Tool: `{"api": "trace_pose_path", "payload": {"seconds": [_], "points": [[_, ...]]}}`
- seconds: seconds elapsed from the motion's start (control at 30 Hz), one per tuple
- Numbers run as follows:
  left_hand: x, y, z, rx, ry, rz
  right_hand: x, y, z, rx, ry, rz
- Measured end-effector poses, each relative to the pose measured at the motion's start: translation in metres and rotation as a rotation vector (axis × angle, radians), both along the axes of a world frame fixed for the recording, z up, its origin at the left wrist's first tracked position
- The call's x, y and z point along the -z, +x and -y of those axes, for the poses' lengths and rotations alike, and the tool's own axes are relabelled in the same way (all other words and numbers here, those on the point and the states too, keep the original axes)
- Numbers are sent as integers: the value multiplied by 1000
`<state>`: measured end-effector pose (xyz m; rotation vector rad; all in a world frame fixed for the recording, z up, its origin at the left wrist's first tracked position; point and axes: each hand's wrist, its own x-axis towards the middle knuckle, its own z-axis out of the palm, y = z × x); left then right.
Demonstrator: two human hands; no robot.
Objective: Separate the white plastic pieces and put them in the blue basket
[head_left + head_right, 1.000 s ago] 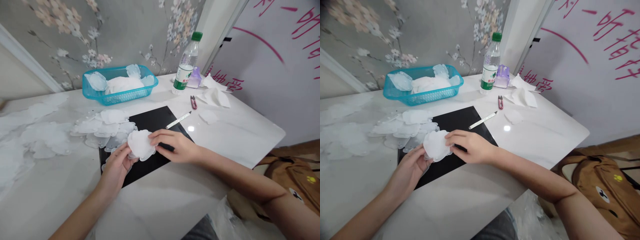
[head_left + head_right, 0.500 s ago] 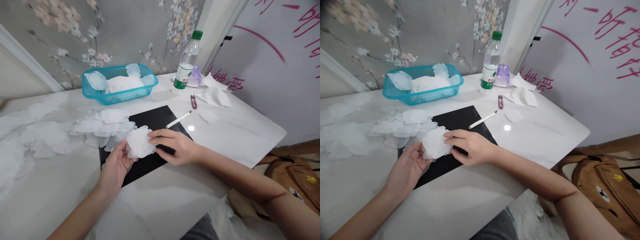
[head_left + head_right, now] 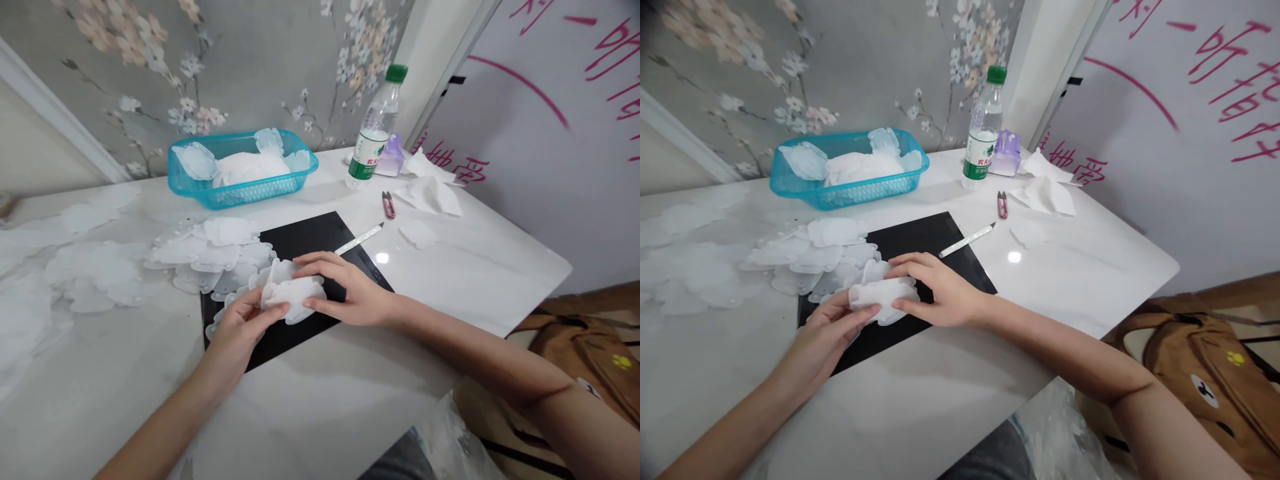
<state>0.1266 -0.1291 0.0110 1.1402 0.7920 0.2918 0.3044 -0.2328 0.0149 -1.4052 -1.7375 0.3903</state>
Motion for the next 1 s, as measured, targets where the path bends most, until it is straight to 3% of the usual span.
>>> {"api": "trace_pose_path", "payload": {"seconds": [0.37, 0.47, 0.57, 0.7, 0.8, 1.0], "points": [[0, -3, 0, 18, -9, 23, 2, -1, 0, -31, -2, -41], [-2, -3, 0, 5, -53, 84, -1, 0, 1, 15, -98, -192], [-2, -3, 1, -66, -91, 72, -5, 0, 2, 103, -235, -487], [2, -3, 3, -104, -44, -14, -8, -1, 1, 134, -307, -856], [3, -3, 3, -92, -27, 6, -8, 0, -1, 154, -332, -966], [1, 0, 0, -68, -20, 106, -11, 0, -1, 174, -360, -981]]}}
